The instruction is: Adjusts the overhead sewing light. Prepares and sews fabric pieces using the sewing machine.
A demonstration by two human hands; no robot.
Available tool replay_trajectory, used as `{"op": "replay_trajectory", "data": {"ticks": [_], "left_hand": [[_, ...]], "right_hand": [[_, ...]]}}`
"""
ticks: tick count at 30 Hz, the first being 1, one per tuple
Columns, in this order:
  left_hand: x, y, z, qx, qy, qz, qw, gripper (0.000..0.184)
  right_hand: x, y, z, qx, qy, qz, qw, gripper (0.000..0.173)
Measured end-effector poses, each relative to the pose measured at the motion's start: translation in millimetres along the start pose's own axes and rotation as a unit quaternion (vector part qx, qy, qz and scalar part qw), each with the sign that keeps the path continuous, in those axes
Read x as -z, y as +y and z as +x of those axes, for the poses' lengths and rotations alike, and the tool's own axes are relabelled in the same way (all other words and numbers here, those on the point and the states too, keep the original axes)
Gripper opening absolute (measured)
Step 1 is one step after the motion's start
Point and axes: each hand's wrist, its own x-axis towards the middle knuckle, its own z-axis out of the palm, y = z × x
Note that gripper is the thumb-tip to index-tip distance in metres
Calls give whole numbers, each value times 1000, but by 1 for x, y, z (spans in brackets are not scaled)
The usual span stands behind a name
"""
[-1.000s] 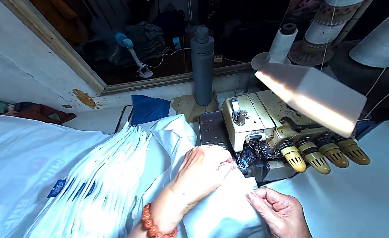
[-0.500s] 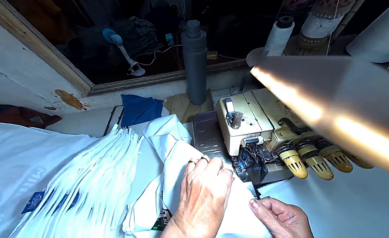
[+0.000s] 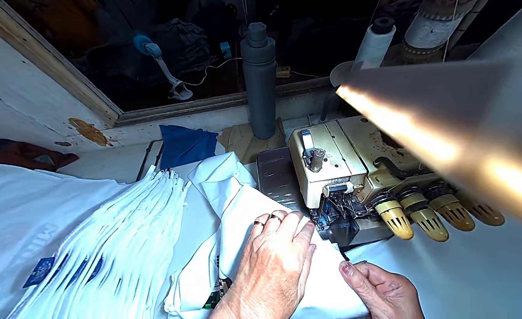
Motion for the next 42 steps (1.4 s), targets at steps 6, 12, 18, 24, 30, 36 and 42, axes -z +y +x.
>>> {"op": "replay_trajectory", "data": {"ticks": [6,12,18,24,30,36,42], "left_hand": [[-4,4,-5,30,-14,-3,999,43],[-8,14,-13,61,-14,-11,998,46],[-8,8,-12,47,-10,-11,999,44],[-10,-4,-3,41,-14,11,999,44],[-19,-25,13,31,6,10,999,38],[1,-41,-54,182,15,-55,982,99],[39,-45,-156,194,-122,51,972,20]], "right_hand": [[-1,0,3,11,17,3,1000,28],[1,-1,-3,1,22,-7,1000,26],[-1,-3,-2,-3,20,-4,1000,24],[-1,-4,2,7,17,-14,1000,25],[-2,-5,2,24,11,-33,999,23],[-3,-3,1,26,15,-34,999,22],[2,2,-8,17,-11,-5,1000,17]]}}
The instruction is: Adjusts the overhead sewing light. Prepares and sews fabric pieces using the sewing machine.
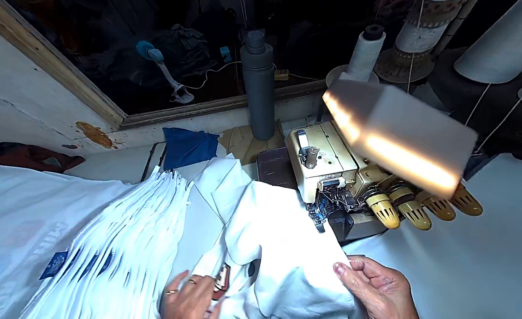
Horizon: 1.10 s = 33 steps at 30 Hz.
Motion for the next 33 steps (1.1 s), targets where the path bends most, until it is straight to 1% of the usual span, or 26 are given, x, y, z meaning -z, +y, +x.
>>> {"op": "replay_trajectory", "data": {"ticks": [2,5,7,8,10,12,13,14,15,16,17,18,19,20,21,23,25,28,30,33], "left_hand": [[35,-23,12,-4,47,41,998,14],[86,-64,56,-37,149,115,981,24],[102,-74,98,-70,211,153,963,29],[105,-71,118,-84,229,164,956,28],[102,-64,151,-82,221,173,956,23],[94,-47,168,-31,150,135,979,23],[92,-28,168,-6,125,95,988,28],[90,-5,162,-8,131,51,990,33],[83,21,147,-31,163,4,986,32],[71,48,127,-64,195,-51,977,26],[60,76,103,-81,190,-124,971,21],[49,99,79,-85,148,-180,969,22],[38,115,59,-84,100,-196,972,23],[24,125,45,-74,73,-184,977,25],[10,129,37,-65,76,-158,982,24],[-15,130,31,-51,144,-101,983,21],[-25,128,35,-51,203,-105,972,21],[-18,125,47,-63,239,-153,957,20],[0,123,55,-62,238,-112,963,22],[16,123,67,-63,247,-21,967,25]], "right_hand": [[6,1,-9,-17,-41,-12,999,16],[6,8,-20,-22,-95,-33,995,12],[0,16,-24,-15,-126,-33,991,7],[-4,20,-26,-12,-136,-35,990,5],[-10,27,-27,-15,-148,-40,988,3],[-11,32,-27,-21,-155,-40,987,3],[-9,34,-27,-19,-160,-40,986,3],[-5,34,-27,-13,-168,-40,985,2],[-1,35,-27,-6,-177,-43,983,2],[2,35,-29,1,-184,-48,982,2],[6,34,-30,8,-194,-54,979,4],[9,33,-32,17,-205,-58,977,6],[12,32,-33,29,-213,-60,975,7],[13,32,-35,41,-219,-59,973,8],[14,32,-36,50,-221,-59,972,8],[14,32,-38,61,-220,-59,972,9],[16,31,-38,69,-222,-55,971,9],[20,30,-39,69,-214,-57,973,9],[21,27,-37,54,-196,-55,978,9],[17,17,-29,16,-163,-44,985,27]]}}
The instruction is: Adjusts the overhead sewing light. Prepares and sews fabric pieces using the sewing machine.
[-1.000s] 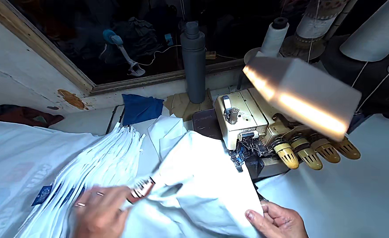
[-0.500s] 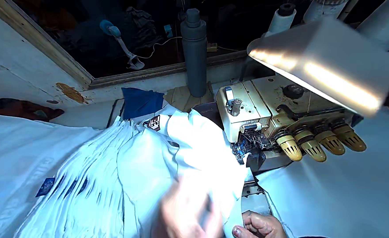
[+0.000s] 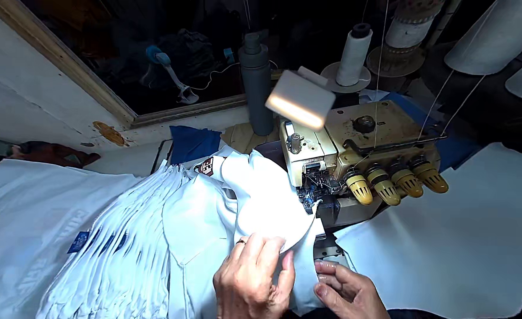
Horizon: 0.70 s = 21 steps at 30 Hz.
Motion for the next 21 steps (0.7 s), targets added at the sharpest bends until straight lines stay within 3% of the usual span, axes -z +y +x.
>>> {"op": "replay_trajectory", "data": {"ticks": [4,7,11,16,21], "left_hand": [[2,-15,14,-70,-13,-35,997,25],[14,-18,21,-110,-85,-95,986,20],[16,0,17,-125,-163,-124,971,13],[-4,13,16,-116,-160,-98,975,13],[-37,7,33,-103,-75,-108,986,20]], "right_hand": [[-3,-1,11,-3,31,-2,999,24],[1,-1,10,-7,28,11,1000,13],[8,-4,5,-17,35,42,998,19],[10,-7,12,-15,74,39,996,20],[-2,-8,39,33,125,5,992,15]]}}
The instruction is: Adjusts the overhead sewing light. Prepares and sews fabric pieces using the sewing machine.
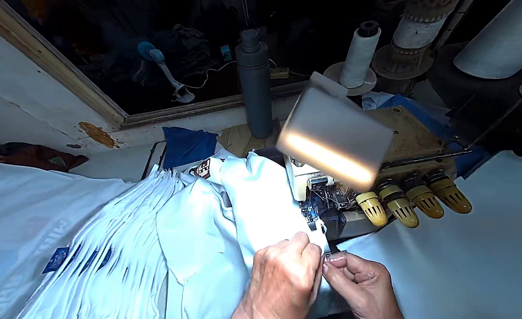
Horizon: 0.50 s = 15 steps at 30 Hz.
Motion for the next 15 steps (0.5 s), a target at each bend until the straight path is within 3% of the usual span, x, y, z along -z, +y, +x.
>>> {"op": "replay_trajectory", "data": {"ticks": [7,10,15], "left_hand": [[26,4,-15,87,-74,-92,989,14],[32,7,-26,53,-64,-93,992,15],[22,3,-23,-35,-34,0,999,14]], "right_hand": [[13,1,-6,-29,-49,26,998,18],[15,-1,-11,-41,-56,63,996,31],[10,-2,-13,-47,-42,93,994,34]]}}
